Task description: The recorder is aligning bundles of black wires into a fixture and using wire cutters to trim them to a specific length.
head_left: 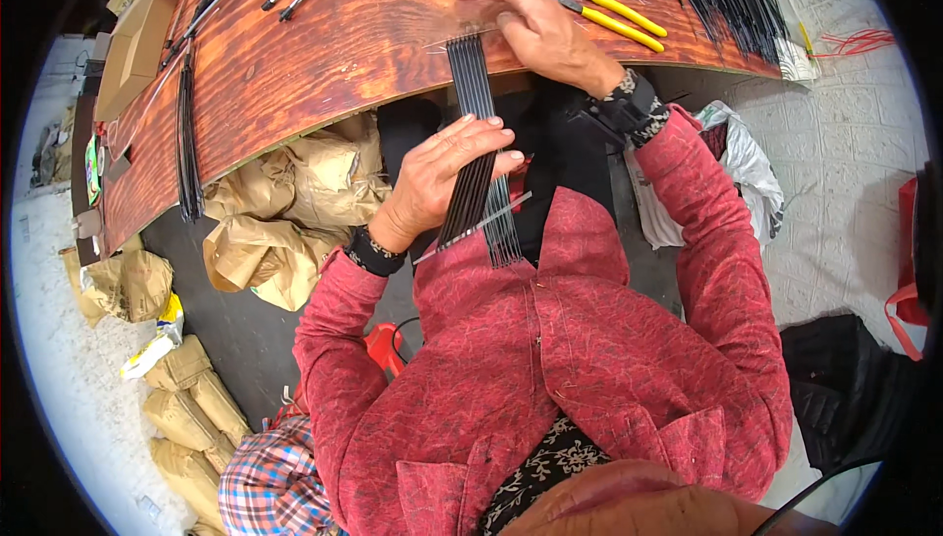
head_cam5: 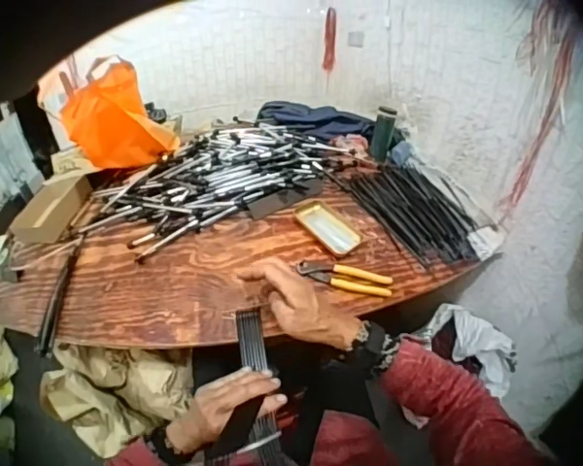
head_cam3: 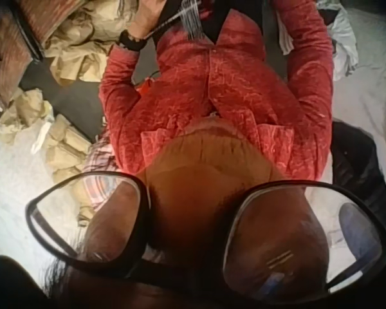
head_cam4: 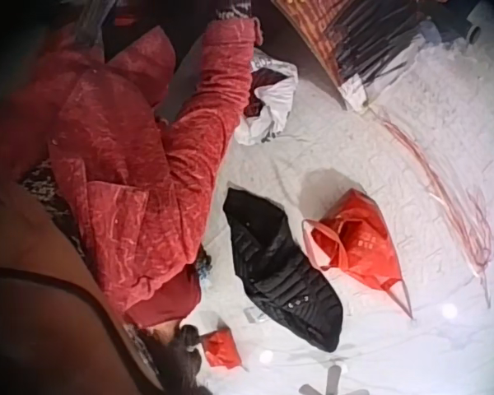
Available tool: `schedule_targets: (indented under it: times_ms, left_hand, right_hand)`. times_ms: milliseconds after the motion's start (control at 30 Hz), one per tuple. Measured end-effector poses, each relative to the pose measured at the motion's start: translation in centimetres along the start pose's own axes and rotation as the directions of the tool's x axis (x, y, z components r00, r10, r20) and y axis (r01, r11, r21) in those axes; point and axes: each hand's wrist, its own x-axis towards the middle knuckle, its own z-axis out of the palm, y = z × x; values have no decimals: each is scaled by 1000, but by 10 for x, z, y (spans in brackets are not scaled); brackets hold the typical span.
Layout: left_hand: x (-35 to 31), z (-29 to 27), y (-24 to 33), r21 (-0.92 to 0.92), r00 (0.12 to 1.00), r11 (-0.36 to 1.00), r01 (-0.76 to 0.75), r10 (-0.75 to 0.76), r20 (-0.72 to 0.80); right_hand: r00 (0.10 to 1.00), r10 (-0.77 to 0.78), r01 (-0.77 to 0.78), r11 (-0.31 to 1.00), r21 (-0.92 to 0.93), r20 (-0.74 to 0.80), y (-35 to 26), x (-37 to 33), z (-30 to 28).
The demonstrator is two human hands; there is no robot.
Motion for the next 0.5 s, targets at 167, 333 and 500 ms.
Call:
schedule_targets:
  times_ms: [167, 333, 500]
  left_hand:
    - [23, -21, -17, 12, 991, 991, 133, -134, 24]
    - [53, -38, -32, 84, 952, 954, 287, -294, 83]
    - [88, -55, -39, -295, 941, 895, 335, -332, 63]
  right_hand:
    - [945, 140, -212, 951, 226, 296, -27, -4, -30]
    - [985, -53, -9, 934, 357, 163, -67, 9, -38]
    - [999, -36, 28, 955, 296, 22, -64, 5, -42]
